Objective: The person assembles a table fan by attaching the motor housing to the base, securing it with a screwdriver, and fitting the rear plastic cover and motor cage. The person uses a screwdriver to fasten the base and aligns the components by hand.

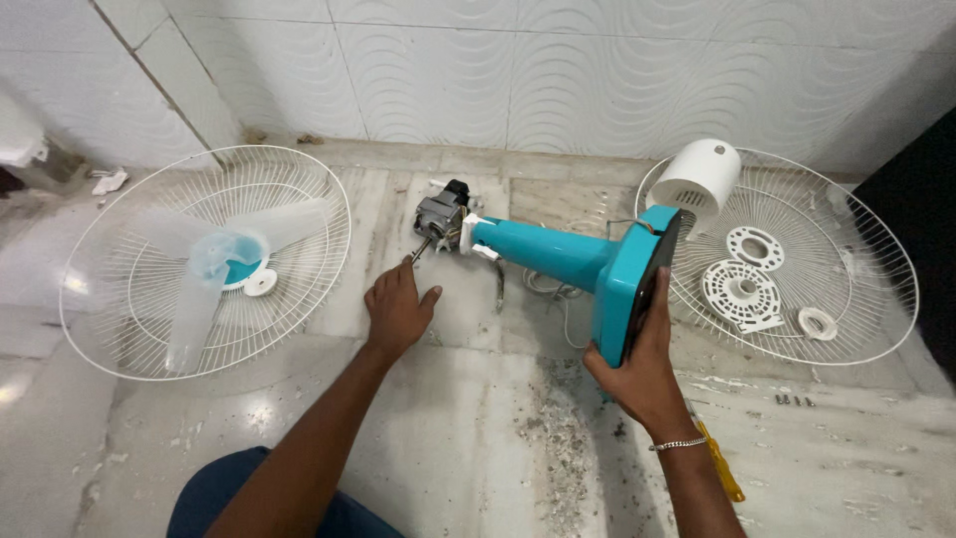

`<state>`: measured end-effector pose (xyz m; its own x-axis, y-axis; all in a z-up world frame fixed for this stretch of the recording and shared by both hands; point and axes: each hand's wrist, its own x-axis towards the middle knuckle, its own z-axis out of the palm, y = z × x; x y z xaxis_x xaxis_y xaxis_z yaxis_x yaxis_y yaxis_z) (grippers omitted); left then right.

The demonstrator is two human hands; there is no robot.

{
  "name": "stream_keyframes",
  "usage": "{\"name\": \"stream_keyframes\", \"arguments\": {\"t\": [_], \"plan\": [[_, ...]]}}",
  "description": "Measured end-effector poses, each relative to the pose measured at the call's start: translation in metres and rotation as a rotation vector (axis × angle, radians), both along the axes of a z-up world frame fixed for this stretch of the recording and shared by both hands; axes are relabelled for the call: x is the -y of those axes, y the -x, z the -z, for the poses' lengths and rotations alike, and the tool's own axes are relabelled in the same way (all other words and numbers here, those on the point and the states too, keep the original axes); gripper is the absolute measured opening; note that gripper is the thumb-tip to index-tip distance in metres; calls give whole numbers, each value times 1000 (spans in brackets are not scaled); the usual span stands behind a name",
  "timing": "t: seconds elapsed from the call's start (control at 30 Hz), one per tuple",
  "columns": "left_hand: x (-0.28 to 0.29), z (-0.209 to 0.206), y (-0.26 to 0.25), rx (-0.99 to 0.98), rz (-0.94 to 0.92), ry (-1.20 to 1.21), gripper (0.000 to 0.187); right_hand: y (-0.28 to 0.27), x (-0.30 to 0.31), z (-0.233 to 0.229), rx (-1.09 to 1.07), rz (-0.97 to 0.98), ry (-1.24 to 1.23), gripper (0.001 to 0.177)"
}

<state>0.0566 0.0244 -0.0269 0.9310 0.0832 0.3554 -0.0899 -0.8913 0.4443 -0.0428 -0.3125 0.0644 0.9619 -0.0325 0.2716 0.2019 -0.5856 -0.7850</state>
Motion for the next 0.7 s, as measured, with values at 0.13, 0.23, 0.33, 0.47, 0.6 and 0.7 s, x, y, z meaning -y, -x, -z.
{"name": "stream_keyframes", "arguments": {"t": [0.13,0.23,0.33,0.47,0.6,0.7], "plan": [[-5,-6,-25,-219,-55,-59,53,-1,1,-3,20,-19,33,129],[-12,-8,-30,-182,-78,1,31,-1,1,-4,39,-20,82,133],[-21,-9,-28,-86,-61,46,25,-1,-1,-6,59,-7,114,134],[-26,-15,-23,-164,-26,16,24,-1,-4,-7,-14,34,71,128],[-28,-26,-21,-214,-43,-104,26,2,-11,-4,48,71,54,122],[-28,-33,-23,-247,-88,-103,27,4,-15,3,117,82,58,121]]}}
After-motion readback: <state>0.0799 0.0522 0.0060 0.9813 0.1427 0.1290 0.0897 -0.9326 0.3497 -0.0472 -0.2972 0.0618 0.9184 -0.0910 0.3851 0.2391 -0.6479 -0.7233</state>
